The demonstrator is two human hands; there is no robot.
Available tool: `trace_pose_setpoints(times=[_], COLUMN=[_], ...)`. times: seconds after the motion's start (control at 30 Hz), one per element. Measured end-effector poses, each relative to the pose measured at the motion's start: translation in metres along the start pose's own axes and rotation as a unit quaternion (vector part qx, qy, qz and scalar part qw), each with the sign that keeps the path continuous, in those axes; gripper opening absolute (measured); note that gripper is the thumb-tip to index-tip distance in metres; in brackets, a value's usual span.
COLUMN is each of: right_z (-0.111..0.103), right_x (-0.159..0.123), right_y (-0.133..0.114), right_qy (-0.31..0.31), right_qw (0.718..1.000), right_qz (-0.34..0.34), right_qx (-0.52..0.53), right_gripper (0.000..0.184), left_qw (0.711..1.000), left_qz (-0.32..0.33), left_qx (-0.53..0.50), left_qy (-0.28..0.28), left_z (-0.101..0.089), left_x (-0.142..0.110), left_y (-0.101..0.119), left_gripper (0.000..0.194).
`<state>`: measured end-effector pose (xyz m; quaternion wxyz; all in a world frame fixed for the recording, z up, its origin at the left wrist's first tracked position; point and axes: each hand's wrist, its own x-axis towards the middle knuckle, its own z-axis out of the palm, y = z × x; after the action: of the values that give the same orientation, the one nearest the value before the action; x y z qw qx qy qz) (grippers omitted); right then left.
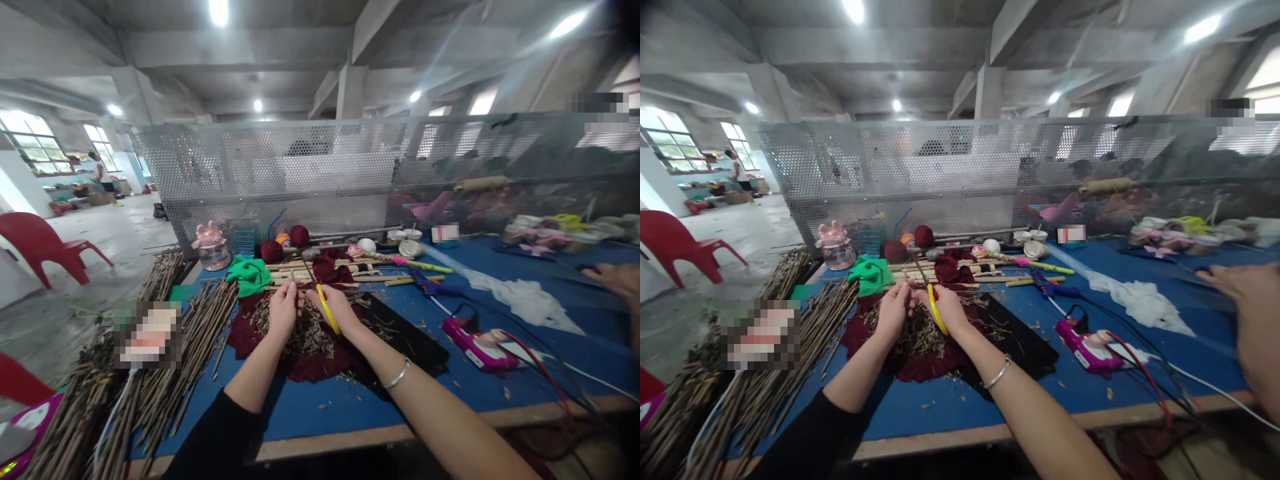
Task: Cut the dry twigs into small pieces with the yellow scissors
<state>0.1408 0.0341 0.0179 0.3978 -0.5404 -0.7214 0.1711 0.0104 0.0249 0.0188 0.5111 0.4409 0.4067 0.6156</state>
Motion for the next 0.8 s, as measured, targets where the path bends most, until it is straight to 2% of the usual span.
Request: trace_pose_setpoints(times=[0.13,0.23,0.33,0.43,0.67,0.8], right_z=[0.006,0.012,0.014,0.012,0.01,0.015], right_x=[-0.001,-0.01,-0.017,-0.019,-0.021,-0.023], right_y=[0.003,0.009,0.009,0.006,0.006,0.006], right_qy=[0.006,-0.054,-0.093,-0.089,-0.066,-0.069], right_qw=[1.0,0.998,0.991,0.99,0.995,0.996], right_qz=[0.025,0.0,-0.039,-0.046,-0.067,-0.053], right_qx=[-0.014,0.028,0.086,0.094,0.02,0.017], right_gripper=[0.029,0.035,0.04,0.038,0.046,0.04], left_qw=[0.999,0.997,0.996,0.996,0.997,0.996], left_qz=[-0.024,-0.053,-0.052,-0.04,-0.009,0.006], left_qx=[-0.04,-0.041,-0.05,-0.05,-0.058,-0.074], left_qy=[-0.017,-0.044,-0.056,-0.062,-0.052,-0.045], left_z=[-0.002,-0.007,-0.008,-0.004,0.002,0.003], left_x=[0.0,-0.01,-0.018,-0.021,-0.024,-0.025], left_y=[0.003,0.003,0.004,0.003,-0.01,-0.011], left_gripper=[0.045,0.043,0.038,0.034,0.033,0.031])
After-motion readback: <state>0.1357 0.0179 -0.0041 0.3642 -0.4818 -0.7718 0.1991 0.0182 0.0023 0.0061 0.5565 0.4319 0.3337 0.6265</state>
